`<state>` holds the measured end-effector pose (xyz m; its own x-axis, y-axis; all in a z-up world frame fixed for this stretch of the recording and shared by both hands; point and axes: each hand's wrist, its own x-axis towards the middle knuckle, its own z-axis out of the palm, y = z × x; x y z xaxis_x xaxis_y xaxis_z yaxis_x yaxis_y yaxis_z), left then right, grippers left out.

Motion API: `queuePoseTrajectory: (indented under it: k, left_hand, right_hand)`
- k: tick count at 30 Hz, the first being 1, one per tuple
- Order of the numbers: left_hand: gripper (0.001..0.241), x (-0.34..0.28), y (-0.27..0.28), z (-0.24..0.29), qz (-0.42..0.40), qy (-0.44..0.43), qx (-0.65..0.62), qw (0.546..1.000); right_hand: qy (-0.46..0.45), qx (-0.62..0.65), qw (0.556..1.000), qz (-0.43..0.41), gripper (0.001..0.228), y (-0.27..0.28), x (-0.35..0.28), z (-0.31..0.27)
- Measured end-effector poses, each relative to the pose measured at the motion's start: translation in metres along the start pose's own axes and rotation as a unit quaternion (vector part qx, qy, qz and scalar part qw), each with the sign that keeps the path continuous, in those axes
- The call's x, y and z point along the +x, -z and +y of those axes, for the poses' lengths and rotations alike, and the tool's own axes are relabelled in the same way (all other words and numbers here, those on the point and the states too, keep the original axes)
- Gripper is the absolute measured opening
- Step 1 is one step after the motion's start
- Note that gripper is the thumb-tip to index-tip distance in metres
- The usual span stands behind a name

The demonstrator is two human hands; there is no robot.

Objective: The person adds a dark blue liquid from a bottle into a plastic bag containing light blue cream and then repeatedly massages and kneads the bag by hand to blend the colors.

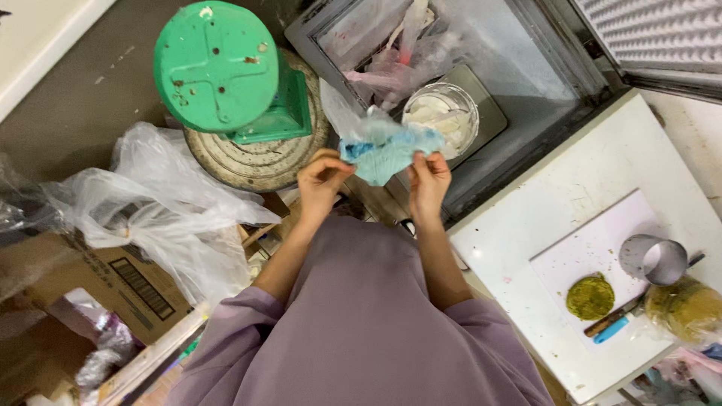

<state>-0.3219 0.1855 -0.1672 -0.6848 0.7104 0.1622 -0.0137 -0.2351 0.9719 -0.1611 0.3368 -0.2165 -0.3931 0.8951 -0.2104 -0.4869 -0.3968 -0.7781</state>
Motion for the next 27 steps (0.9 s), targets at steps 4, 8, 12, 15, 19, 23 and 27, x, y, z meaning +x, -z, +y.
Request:
queuePoseTrajectory:
  k: [4, 8, 12, 15, 19, 23, 27]
  left_hand:
    - [0.033, 0.004, 0.037, 0.016, -0.056, 0.019, -0.046, 0.997]
    - [0.071, 0.032, 0.025, 0.007, -0.09, 0.026, -0.113, 0.989]
    - [0.077, 0.045, -0.014, -0.011, -0.156, 0.062, -0.023, 0.985]
    - [0.081, 0.051, -0.033, -0.011, -0.13, 0.017, 0.055, 0.99]
    - [0.088, 0.066, -0.05, -0.001, -0.009, -0.12, 0.223, 0.967]
    - [0.101, 0.051, -0.073, 0.01, 0.003, -0.134, 0.202, 0.97]
    - [0.079, 0.046, -0.067, 0.019, -0.073, -0.041, 0.071, 0.994]
  right_hand:
    - [0.039, -0.007, 0.999, -0.026, 0.021, -0.027, -0.006, -0.024]
    - [0.135, -0.069, 0.978, -0.14, 0.013, -0.054, -0.006, -0.045]
    - [0.126, -0.098, 0.967, -0.198, 0.009, -0.067, 0.0, -0.067]
    - [0.166, -0.174, 0.948, -0.209, 0.033, -0.071, 0.007, -0.089]
    - [0.208, -0.267, 0.916, -0.217, 0.047, -0.072, 0.004, -0.1]
    - [0.163, -0.307, 0.912, -0.218, 0.043, -0.061, 0.004, -0.085]
    - [0.165, -0.275, 0.927, -0.195, 0.039, -0.038, 0.024, -0.072]
